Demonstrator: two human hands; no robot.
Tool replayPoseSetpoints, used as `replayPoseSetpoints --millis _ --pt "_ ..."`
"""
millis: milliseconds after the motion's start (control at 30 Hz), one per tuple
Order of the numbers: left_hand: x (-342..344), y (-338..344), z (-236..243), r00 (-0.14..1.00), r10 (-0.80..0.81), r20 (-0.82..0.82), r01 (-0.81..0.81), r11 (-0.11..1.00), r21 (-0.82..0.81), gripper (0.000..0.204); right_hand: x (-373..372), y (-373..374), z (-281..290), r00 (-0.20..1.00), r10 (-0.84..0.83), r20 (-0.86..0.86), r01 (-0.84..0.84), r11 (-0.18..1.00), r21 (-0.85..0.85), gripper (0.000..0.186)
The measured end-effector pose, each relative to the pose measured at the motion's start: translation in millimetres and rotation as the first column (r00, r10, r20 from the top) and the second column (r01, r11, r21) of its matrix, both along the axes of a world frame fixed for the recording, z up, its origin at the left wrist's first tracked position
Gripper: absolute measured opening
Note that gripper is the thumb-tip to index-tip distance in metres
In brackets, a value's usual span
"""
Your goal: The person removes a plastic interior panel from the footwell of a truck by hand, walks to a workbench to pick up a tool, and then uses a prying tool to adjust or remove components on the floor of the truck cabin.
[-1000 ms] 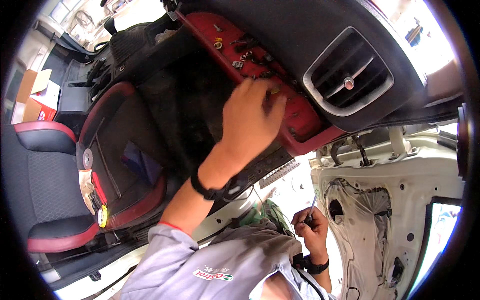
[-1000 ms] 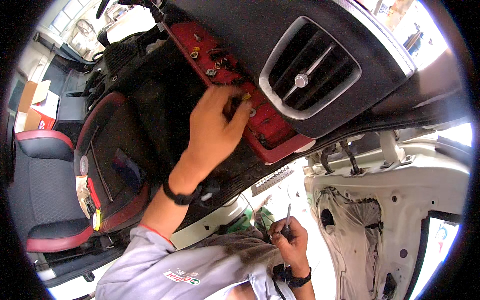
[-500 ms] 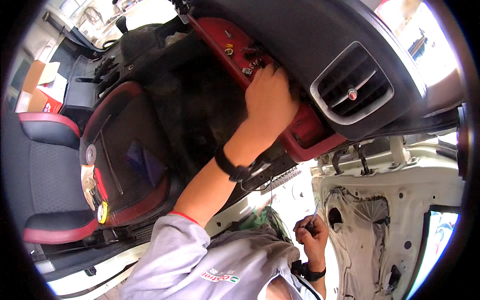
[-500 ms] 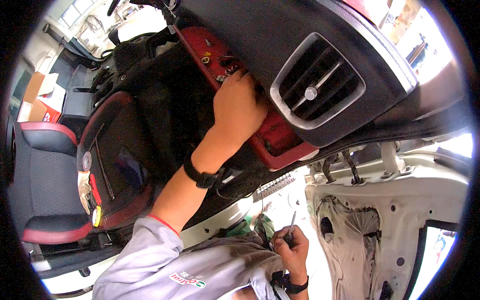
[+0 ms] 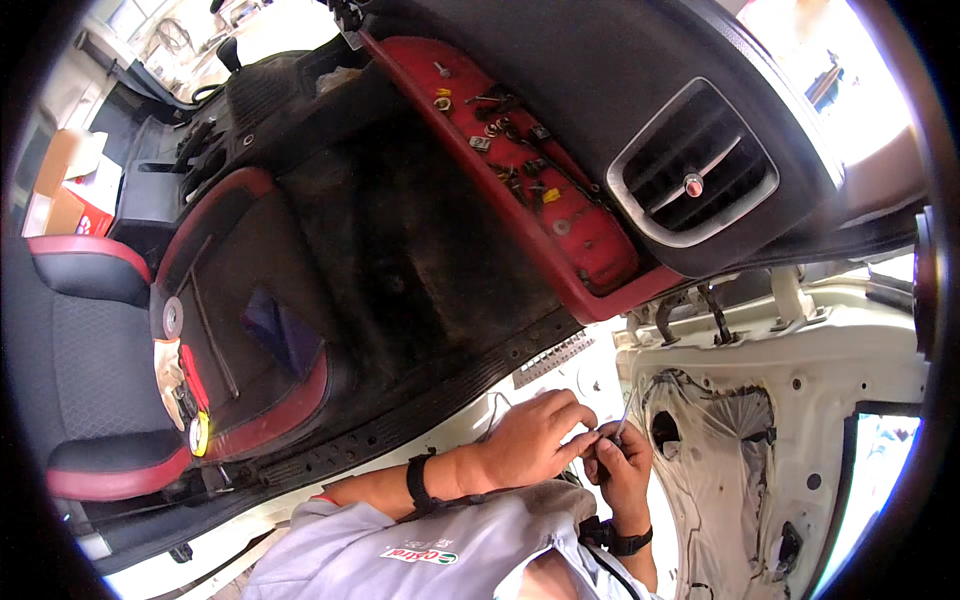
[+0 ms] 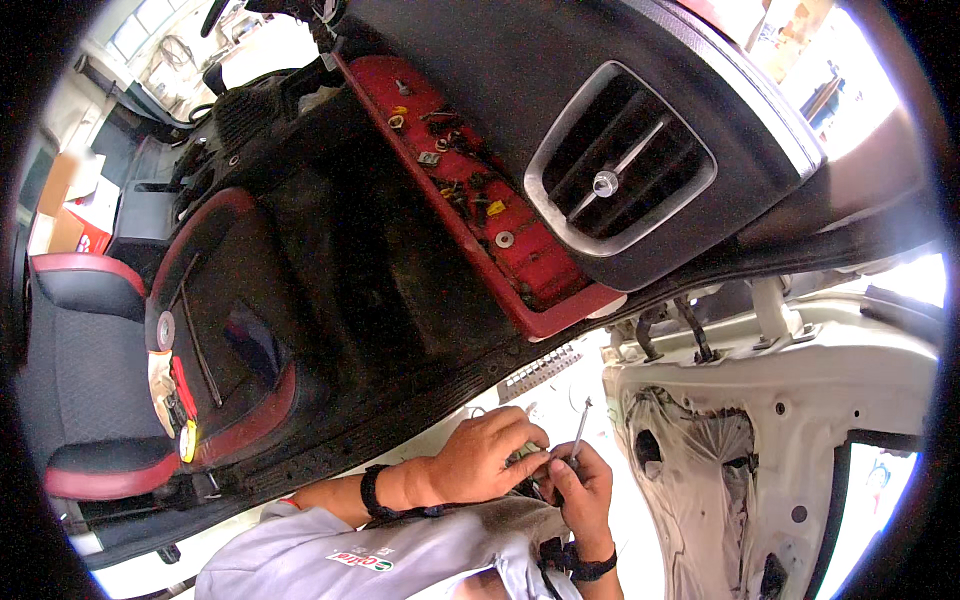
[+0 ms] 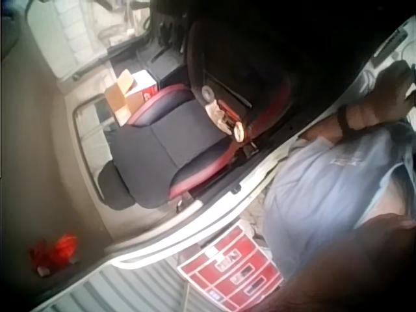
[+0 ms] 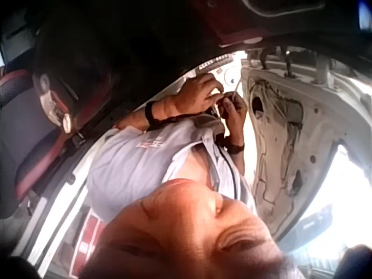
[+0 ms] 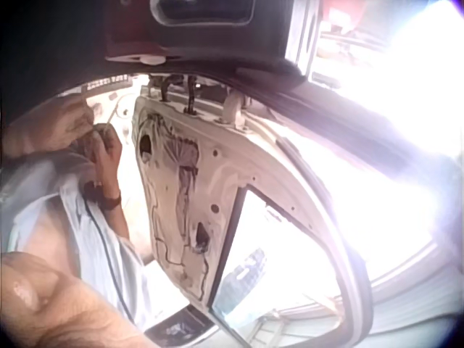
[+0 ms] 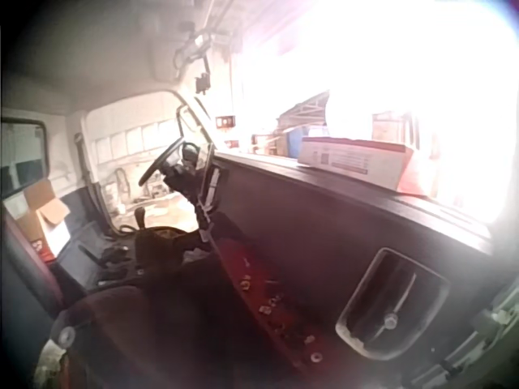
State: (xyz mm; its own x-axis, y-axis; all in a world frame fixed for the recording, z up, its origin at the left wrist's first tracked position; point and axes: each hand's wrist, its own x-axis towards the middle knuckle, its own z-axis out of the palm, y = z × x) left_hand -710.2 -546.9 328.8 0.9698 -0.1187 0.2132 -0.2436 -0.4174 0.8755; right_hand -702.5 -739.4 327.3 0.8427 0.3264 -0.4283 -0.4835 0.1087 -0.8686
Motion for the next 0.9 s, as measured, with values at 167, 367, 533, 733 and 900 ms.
replayPoseSetpoints --millis 167,367,533,733,900 --pt "-6 -2 -3 0.999 -0.037 -0.036 0.037 0.999 -0.010 0.016 -3 0 -4 1.000 0.008 0.007 -0.008 1.000 0.011 0.013" --pt "-11 -11 -9 0.992 -0.113 0.061 0.114 0.993 -0.008 0.016 -6 2 5 0.989 -0.103 -0.105 0.101 0.995 -0.022 0.012" --pt "-13 -15 -8 0.988 -0.145 0.055 0.143 0.989 0.038 0.018 -11 -3 4 0.987 -0.121 -0.101 0.122 0.993 -0.002 0.012" --pt "-10 -23 -9 0.981 -0.177 0.083 0.177 0.984 0.008 0.019 -22 -13 12 0.986 -0.136 -0.093 0.134 0.991 -0.028 0.011" --pt "-11 -44 -16 0.959 -0.246 0.140 0.250 0.968 -0.012 0.018 -39 -33 11 0.988 -0.134 -0.074 0.130 0.990 -0.056 0.010"
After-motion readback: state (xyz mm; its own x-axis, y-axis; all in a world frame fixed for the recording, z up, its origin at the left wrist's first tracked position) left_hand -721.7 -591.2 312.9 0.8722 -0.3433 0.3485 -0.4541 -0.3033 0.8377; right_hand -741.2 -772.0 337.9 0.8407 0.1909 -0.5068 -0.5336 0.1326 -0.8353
